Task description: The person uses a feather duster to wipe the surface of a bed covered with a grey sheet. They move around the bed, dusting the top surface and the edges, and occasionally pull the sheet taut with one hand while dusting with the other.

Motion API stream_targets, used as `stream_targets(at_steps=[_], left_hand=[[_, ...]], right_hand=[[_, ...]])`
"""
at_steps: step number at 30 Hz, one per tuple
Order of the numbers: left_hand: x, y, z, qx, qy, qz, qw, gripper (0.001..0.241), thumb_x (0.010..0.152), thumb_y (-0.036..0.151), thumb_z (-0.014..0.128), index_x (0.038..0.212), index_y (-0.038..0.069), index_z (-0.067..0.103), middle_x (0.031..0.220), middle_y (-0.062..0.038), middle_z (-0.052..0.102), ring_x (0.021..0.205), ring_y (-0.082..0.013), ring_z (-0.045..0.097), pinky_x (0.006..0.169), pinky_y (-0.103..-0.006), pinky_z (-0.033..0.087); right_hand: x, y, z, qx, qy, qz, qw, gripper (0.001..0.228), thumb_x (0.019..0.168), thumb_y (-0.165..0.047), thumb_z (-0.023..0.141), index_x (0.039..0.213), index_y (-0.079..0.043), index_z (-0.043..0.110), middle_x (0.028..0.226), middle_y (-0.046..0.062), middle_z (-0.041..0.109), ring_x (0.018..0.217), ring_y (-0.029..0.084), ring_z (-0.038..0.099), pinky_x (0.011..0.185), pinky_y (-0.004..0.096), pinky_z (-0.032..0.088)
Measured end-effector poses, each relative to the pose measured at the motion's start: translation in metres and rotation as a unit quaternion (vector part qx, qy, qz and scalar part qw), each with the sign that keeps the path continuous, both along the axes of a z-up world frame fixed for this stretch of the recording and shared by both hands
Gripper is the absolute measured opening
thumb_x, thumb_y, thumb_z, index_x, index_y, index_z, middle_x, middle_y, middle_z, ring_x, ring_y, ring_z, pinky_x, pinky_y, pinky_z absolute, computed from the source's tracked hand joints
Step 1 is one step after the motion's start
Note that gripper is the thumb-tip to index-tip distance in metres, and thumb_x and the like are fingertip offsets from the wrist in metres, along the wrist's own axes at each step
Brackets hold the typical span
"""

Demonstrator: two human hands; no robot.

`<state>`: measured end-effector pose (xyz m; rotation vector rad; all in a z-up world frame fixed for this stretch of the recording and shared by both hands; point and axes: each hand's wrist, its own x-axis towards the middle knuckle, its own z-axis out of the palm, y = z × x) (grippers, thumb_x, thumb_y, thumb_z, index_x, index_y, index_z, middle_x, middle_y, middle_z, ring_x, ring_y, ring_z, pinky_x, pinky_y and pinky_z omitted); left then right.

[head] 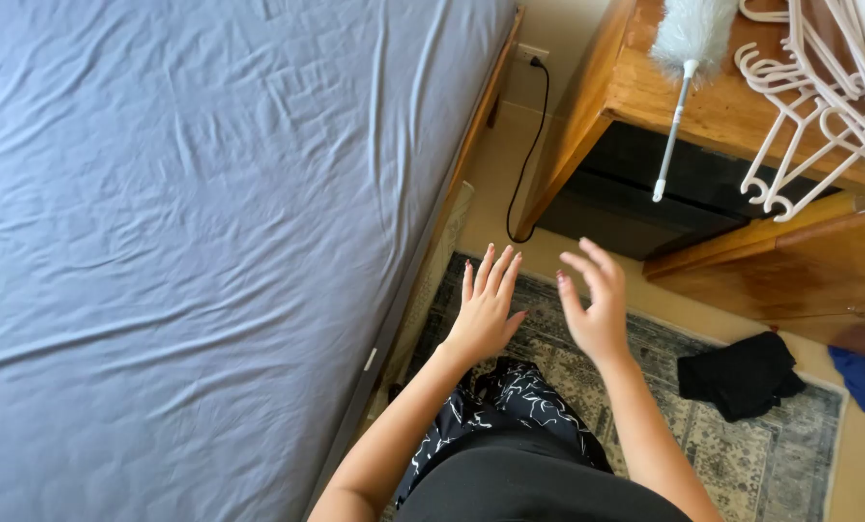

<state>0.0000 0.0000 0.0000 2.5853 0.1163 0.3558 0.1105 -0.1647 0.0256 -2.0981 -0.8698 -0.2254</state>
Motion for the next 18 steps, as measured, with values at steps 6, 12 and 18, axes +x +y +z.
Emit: stream_targets(at_steps=[6, 12, 18], left_hand=[[0.045, -0.007, -0.001, -0.023, 0.004, 0.002, 1.000, 0.091, 0.088, 0.025, 0.074, 0.159, -0.001, 0.023, 0.167, -0.018, 0.022, 0.157, -0.0408, 0.010, 0.122, -0.0632, 0.013], [0.069, -0.034, -0.011, -0.063, -0.004, 0.084, 0.995, 0.088, 0.087, 0.023, 0.074, 0.157, -0.001, 0.026, 0.165, -0.017, 0.027, 0.156, -0.0398, 0.013, 0.122, -0.0617, 0.012], [0.073, -0.061, -0.023, -0.083, 0.002, 0.167, 0.982, 0.088, 0.085, 0.021, 0.074, 0.157, -0.001, 0.028, 0.164, -0.017, 0.029, 0.156, -0.0400, 0.015, 0.122, -0.0614, 0.011]], right_hand=[[0.116, -0.028, -0.039, 0.075, 0.019, -0.080, 0.994, 0.030, 0.103, -0.018, 0.070, 0.131, -0.010, 0.065, 0.143, 0.012, 0.058, 0.137, 0.031, 0.054, 0.116, 0.047, 0.044], [0.227, -0.046, -0.112, 0.133, 0.153, -0.202, 0.958, 0.046, 0.097, -0.014, 0.073, 0.139, -0.007, 0.054, 0.142, 0.017, 0.053, 0.131, 0.031, 0.052, 0.103, 0.046, 0.044], [0.300, -0.042, -0.161, 0.300, 0.491, -0.178, 0.798, 0.049, 0.095, -0.024, 0.072, 0.130, -0.021, 0.038, 0.120, 0.015, 0.064, 0.096, 0.025, 0.072, 0.073, 0.036, 0.049]])
